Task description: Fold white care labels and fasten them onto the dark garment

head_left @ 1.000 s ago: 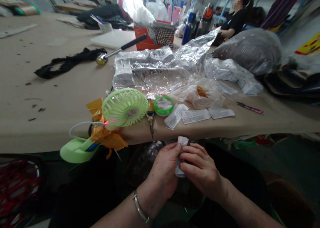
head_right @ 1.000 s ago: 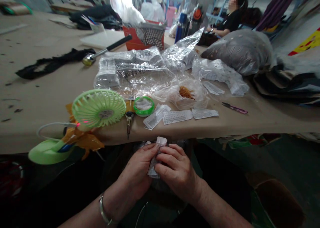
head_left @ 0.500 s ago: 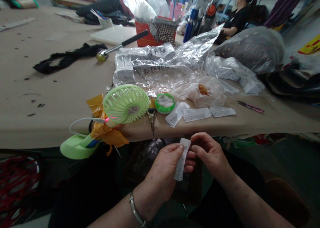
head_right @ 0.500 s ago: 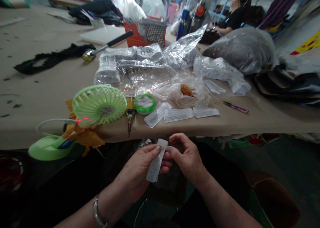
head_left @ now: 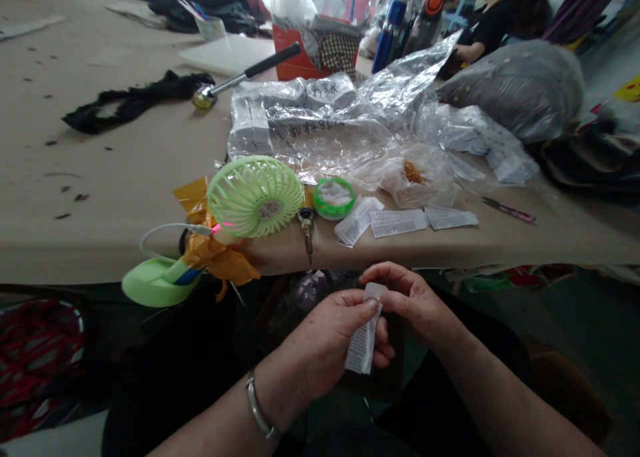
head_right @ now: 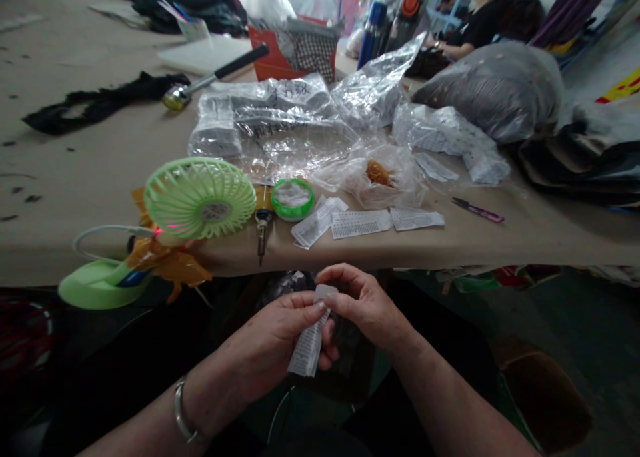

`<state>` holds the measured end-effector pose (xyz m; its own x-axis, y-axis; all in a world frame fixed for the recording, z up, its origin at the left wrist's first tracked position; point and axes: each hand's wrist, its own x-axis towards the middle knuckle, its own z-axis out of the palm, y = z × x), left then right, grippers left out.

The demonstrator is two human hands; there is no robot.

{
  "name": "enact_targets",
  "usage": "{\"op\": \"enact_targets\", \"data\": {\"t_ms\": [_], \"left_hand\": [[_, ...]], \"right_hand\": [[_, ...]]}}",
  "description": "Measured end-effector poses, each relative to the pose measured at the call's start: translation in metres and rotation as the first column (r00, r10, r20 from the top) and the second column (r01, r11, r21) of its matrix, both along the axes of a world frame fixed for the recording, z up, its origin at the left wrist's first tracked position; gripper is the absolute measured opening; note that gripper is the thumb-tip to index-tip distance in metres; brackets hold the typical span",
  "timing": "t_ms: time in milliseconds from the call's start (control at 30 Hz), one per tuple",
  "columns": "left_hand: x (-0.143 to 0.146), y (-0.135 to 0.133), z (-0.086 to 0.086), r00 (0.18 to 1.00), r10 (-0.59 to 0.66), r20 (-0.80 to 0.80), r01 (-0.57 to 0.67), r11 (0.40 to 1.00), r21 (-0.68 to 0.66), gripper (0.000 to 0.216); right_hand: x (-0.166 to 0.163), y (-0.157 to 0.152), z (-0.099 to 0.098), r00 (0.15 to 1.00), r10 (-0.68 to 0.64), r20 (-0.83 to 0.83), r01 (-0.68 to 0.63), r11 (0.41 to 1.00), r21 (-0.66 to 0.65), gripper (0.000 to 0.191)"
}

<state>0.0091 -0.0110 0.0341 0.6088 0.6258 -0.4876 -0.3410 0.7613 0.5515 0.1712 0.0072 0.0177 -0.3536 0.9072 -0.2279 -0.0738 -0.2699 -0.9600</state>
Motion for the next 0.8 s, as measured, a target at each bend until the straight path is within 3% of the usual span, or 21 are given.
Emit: {"op": "enact_targets", "data": {"t_ms": [100,200,500,600,700,800], "left_hand": [[-0.004,-0.002,0.0,0.996,-0.069,0.058,0.068,0.998,0.006,0.022],[-0.006,-0.004,0.0,0.991,-0.109,0.08,0.109,0.994,0.0,0.02],[-0.005,-0.007,-0.001,0.993,-0.114,0.006,0.114,0.993,0.035,0.02],[-0.006,-0.007,-0.001,0.997,-0.076,-0.018,0.077,0.996,0.048,0.024],[-0.009,-0.006,-0.003,1.0,-0.004,-0.002,0.005,0.998,0.055,0.022],[-0.013,-0.005,-0.004,0.999,0.041,0.0,-0.041,0.997,0.059,0.021]], "right_hand": [[0.006,0.007,-0.005,0.954,0.232,-0.192,-0.248,0.967,-0.064,0.044],[0.008,0.013,-0.01,0.872,0.374,-0.317,-0.405,0.914,-0.035,0.039],[0.001,0.015,-0.017,0.847,0.37,-0.382,-0.42,0.906,-0.053,0.025],[0.0,0.012,-0.012,0.912,0.331,-0.243,-0.342,0.94,-0.005,0.035],[-0.002,0.005,-0.001,0.982,0.165,0.087,-0.18,0.962,0.207,0.039],[-0.004,-0.003,0.008,0.921,-0.053,0.386,-0.166,0.843,0.512,0.035]]}}
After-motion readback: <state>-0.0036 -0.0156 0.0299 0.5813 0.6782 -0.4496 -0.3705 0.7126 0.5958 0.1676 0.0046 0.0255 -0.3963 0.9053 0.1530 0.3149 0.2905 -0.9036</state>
